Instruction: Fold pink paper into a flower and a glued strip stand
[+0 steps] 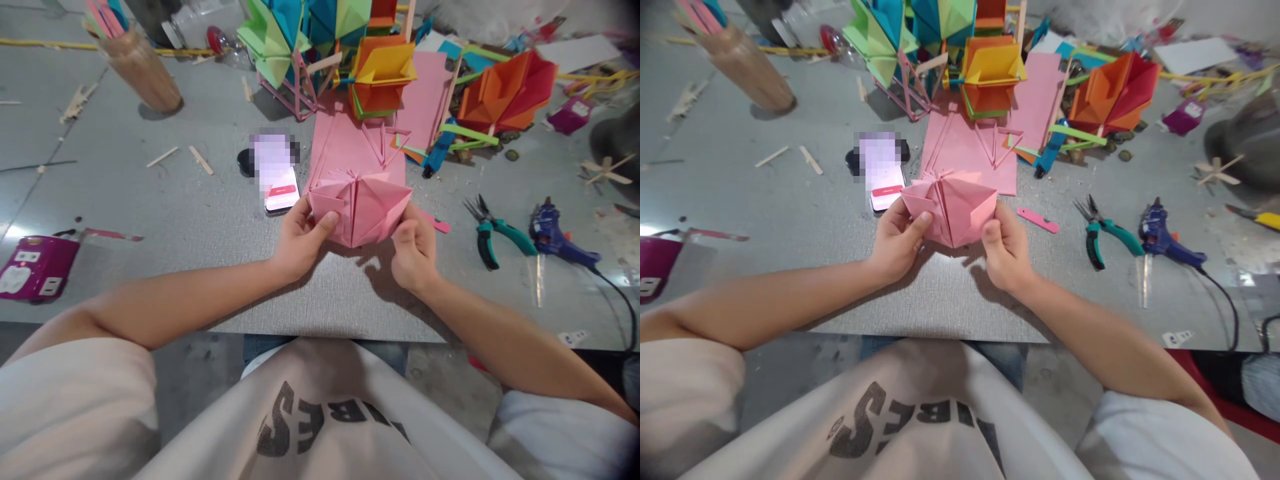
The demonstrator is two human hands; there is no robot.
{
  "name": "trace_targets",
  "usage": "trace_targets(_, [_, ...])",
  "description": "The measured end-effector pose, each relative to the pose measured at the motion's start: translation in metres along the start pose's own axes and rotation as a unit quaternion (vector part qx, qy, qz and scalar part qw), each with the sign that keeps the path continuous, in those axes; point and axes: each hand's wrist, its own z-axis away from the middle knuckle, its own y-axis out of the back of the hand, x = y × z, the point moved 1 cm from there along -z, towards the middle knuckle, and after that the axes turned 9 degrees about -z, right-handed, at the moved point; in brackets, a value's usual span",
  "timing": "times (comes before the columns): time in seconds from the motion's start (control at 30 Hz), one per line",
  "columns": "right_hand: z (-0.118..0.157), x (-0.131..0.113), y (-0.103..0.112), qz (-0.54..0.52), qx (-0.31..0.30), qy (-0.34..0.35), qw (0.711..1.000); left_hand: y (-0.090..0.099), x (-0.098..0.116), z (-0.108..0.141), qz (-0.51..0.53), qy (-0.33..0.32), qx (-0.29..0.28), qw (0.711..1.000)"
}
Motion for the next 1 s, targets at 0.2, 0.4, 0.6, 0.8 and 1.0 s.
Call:
trace_targets(0.2, [0.001,-0.008,-0.002,0.085,0.056,0.006,0.995,0.008,0.004,0.003,-0.165,-0.050,0.005,0.985])
trace_targets(0.4, [0.006,-0.007,-0.006,0.105,0.088,0.004,0.991,0.008,0.017,0.012,-0.412,-0.155,0.073,0.895])
trace_targets(0.6, [0.012,-0.014,-0.014,0.112,0.039,0.085,0.989,-0.001,0.030,0.021,-0.451,-0.191,0.057,0.870])
trace_targets(0.8, [0.013,-0.023,-0.019,0.156,-0.028,0.140,0.977,0.001,0.024,0.016,-0.392,-0.155,0.002,0.907])
trace_targets(1.0, [0.013,-0.018,-0.020,0.167,-0.050,0.134,0.975,0.000,0.021,0.015,-0.324,-0.101,0.009,0.941])
